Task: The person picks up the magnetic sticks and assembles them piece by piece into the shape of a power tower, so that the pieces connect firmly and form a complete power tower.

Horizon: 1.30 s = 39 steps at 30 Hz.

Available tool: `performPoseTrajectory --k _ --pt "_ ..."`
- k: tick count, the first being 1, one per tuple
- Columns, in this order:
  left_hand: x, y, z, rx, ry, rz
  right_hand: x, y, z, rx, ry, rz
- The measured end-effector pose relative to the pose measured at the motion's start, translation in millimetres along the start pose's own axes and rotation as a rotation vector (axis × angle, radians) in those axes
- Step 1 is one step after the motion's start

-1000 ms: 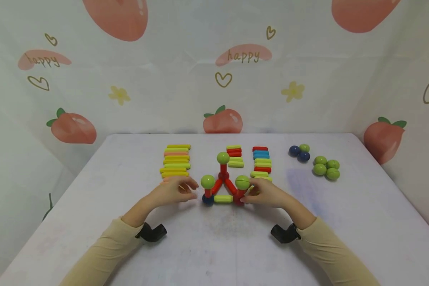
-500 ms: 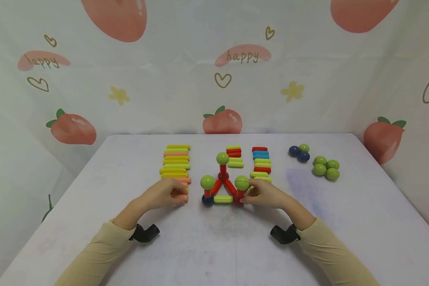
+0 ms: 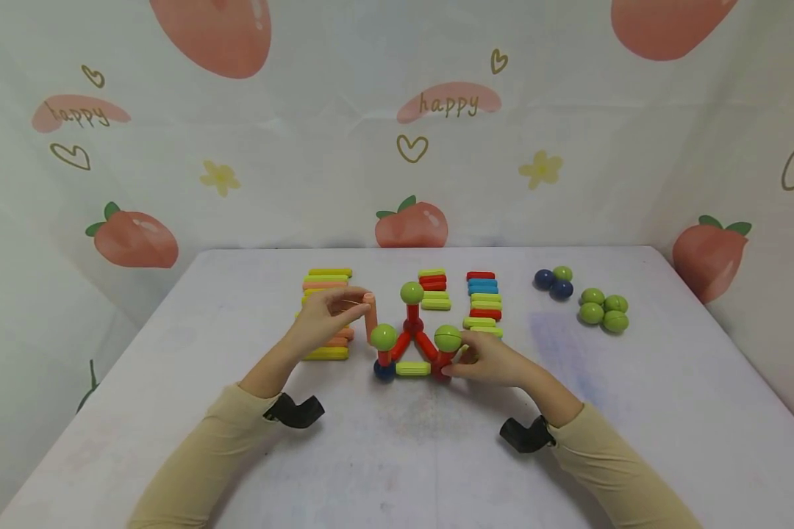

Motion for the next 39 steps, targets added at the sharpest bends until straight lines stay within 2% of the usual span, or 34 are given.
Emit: performPoseTrajectory --k 11,20,31,36,39 --pt "20.8 -14.8 -17.7 -0.106 -0.076 0.137 0.7 -0.4 0.8 0.006 0.010 0.003" --pt "30.8 -19.5 -21.4 -0.156 -0.119 0.149 0.1 -1.1 0.4 -0.010 0.018 0.009" --pt "41.8 -14.9 -27.4 -0.117 -0.168 0.189 0.2 -1.4 0.3 -0.021 0.026 0.009" --pt "44.5 -12.5 -27.2 -0.132 -0.156 0.197 -0.1 -1.6 0.4 -0.029 0.027 0.010" --pt "42.1 -11.5 -24.8 -0.115 -0.138 0.171 0.0 -1.2 0.5 -0.030 0.024 0.013"
Point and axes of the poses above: each hand's wrist, its own z-axis away from the middle knuckle, its own x-axis out of the palm, y = z × x, the point moved 5 cm from there along -z, towards the middle knuckle, and after that the axes turned 4 degrees about -y, right-handed, at the moved point
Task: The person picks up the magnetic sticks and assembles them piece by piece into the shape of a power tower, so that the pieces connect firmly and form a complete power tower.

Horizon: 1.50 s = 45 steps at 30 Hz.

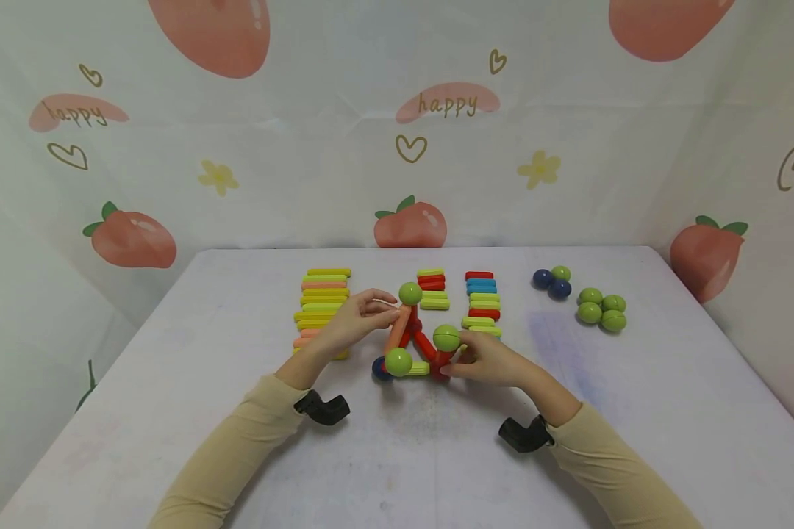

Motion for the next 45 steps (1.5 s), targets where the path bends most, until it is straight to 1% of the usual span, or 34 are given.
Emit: performPoseTrajectory --k 2,4,6,8,10,12,13,15,17,19,20,21,24,26,28,31,34,38,41,42,45 --pt "-2.9 0.5 4.2 0.023 0.005 -0.034 0.3 0.6 -0.1 0.005 -0.002 0.002" --pt "-5.5 1.1 10.4 0.065 -0.023 -0.087 0.7 1.1 -0.4 0.015 -0.004 -0.001" --pt "-6.4 0.2 18.0 0.109 -0.091 -0.157 1.1 1.6 -0.5 0.023 -0.009 -0.003" --pt "-4.8 -0.9 26.4 0.161 -0.191 -0.217 1.6 1.5 -0.5 0.025 -0.014 -0.007" --pt "-1.3 -3.2 33.7 0.189 -0.286 -0.262 1.7 1.4 -0.5 0.022 -0.016 -0.009" --pt "2.7 -5.9 38.7 0.200 -0.344 -0.301 1.6 1.1 -0.4 0.018 -0.017 -0.010" --pt "4.7 -6.4 40.1 0.208 -0.354 -0.321 1.7 1.2 -0.5 0.017 -0.017 -0.012" --pt "8.1 -7.2 41.0 0.226 -0.346 -0.355 1.7 1.4 -0.6 0.018 -0.018 -0.015" --pt "10.2 -7.0 40.9 0.259 -0.318 -0.382 2.1 1.5 -0.5 0.020 -0.019 -0.017" --pt "10.8 -6.0 41.3 0.291 -0.291 -0.383 2.6 2.1 -0.6 0.025 -0.021 -0.020" --pt "10.5 -6.0 41.4 0.296 -0.281 -0.378 2.8 1.9 -0.6 0.021 -0.021 -0.017" --pt "9.9 -6.7 41.5 0.296 -0.270 -0.374 3.0 1.9 -0.7 0.022 -0.021 -0.015" --pt "6.0 -9.8 42.7 0.262 -0.238 -0.346 4.1 2.5 -1.6 0.036 -0.025 -0.013" --pt "2.6 -12.5 43.1 0.233 -0.206 -0.337 4.5 2.1 -2.0 0.042 -0.027 -0.010" --pt "-0.3 -13.5 43.7 0.220 -0.177 -0.337 5.1 1.4 -2.1 0.050 -0.028 -0.009" --pt "-3.1 -13.8 43.6 0.220 -0.146 -0.351 5.9 -0.9 -1.9 0.051 -0.027 -0.011" --pt "-4.3 -13.8 42.8 0.230 -0.131 -0.375 7.6 -2.6 -2.3 0.055 -0.026 -0.018" --pt "-6.9 -15.7 41.5 0.219 -0.111 -0.381 9.8 -5.2 -3.3 0.030 -0.027 -0.020" --pt "-9.3 -16.9 40.6 0.216 -0.095 -0.370 10.5 -6.7 -3.6 0.012 -0.030 -0.024" --pt "-9.9 -16.8 40.3 0.226 -0.092 -0.372 10.6 -6.8 -3.6 0.011 -0.031 -0.024" --pt "-11.8 -15.5 40.6 0.234 -0.091 -0.361 11.0 -5.4 -3.9 0.024 -0.032 -0.023"
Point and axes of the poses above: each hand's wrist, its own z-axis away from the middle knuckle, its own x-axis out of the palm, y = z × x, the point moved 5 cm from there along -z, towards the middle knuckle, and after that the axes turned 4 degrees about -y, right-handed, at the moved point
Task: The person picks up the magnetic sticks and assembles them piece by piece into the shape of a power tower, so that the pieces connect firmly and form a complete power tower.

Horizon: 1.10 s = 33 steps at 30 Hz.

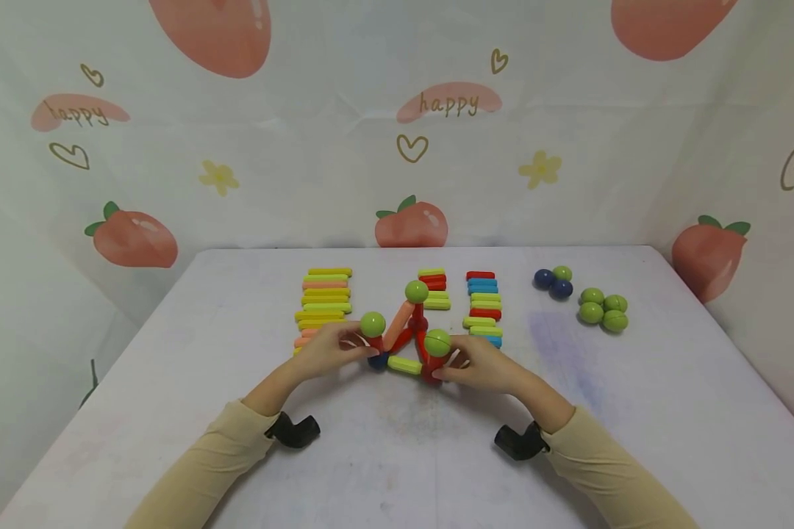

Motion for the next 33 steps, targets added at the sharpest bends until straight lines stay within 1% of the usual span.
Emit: performPoseTrajectory --k 3,4,6,8,10,15,17,20,23,25,26,29,33 --pt "-6.6 0.5 2.5 -0.027 0.000 -0.008 0.6 2.4 -0.7 0.013 -0.003 0.004" --pt "-10.3 -0.1 3.7 -0.049 -0.003 -0.018 0.7 2.9 -0.8 0.019 -0.004 0.003" --pt "-19.3 -1.9 7.3 -0.082 -0.008 -0.060 0.7 3.2 -0.8 0.024 -0.008 0.003" --pt "-27.8 -5.6 11.1 -0.101 -0.012 -0.120 0.3 3.1 -0.5 0.022 -0.007 0.005" --pt "-33.2 -10.9 14.8 -0.123 -0.026 -0.165 0.1 2.8 -0.3 0.025 -0.005 0.005" --pt "-33.3 -19.3 21.4 -0.157 -0.057 -0.238 -0.2 3.0 -0.2 0.016 0.005 0.011" --pt "-31.7 -18.9 22.1 -0.166 -0.065 -0.270 -0.5 2.8 0.0 0.012 0.006 0.014" --pt "-29.6 -16.4 21.4 -0.163 -0.081 -0.354 -1.2 1.6 0.2 0.010 0.005 0.015" --pt "-29.8 -12.1 21.1 -0.141 -0.093 -0.399 -1.5 0.4 0.1 0.011 0.003 0.014" --pt "-32.8 -7.4 21.7 -0.118 -0.082 -0.389 -1.5 -0.1 0.1 0.012 0.002 0.014" --pt "-35.3 -3.6 22.3 -0.103 -0.066 -0.366 -1.5 -0.3 0.0 0.012 0.001 0.015" --pt "-45.5 10.8 24.9 -0.039 0.001 -0.268 -1.6 -0.3 0.0 0.014 -0.001 0.018" --pt "-59.7 35.9 29.2 0.078 0.136 -0.160 -1.4 0.7 -0.1 0.015 0.001 0.026"
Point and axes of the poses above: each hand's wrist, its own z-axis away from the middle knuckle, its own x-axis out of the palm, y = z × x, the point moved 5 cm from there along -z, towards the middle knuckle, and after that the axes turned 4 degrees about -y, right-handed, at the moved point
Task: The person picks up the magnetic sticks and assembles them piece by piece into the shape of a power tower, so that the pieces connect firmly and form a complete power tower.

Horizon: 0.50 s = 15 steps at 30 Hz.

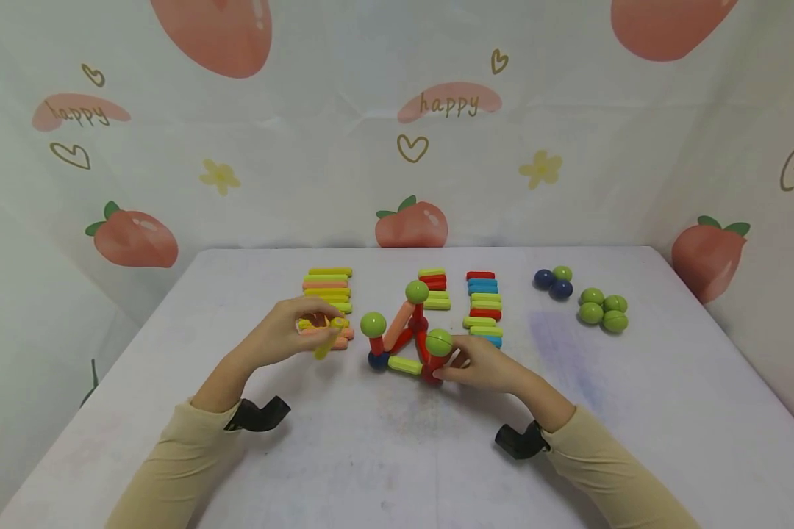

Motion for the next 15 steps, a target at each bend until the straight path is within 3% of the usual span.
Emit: performPoseTrajectory --k 3,6,10,15 --pt "-9.9 19.0 0.1 0.074 0.109 0.097 0.7 1.0 -0.2 0.008 -0.002 0.000" --pt "-13.3 35.7 -1.2 0.134 0.177 0.214 1.2 1.8 -0.4 0.018 -0.005 -0.005" --pt "-6.9 50.3 -6.6 0.187 0.206 0.314 1.3 2.3 -0.5 0.023 -0.008 -0.011" --pt "13.0 54.2 -17.8 0.224 0.195 0.320 1.1 3.0 -0.6 0.040 -0.009 -0.010"
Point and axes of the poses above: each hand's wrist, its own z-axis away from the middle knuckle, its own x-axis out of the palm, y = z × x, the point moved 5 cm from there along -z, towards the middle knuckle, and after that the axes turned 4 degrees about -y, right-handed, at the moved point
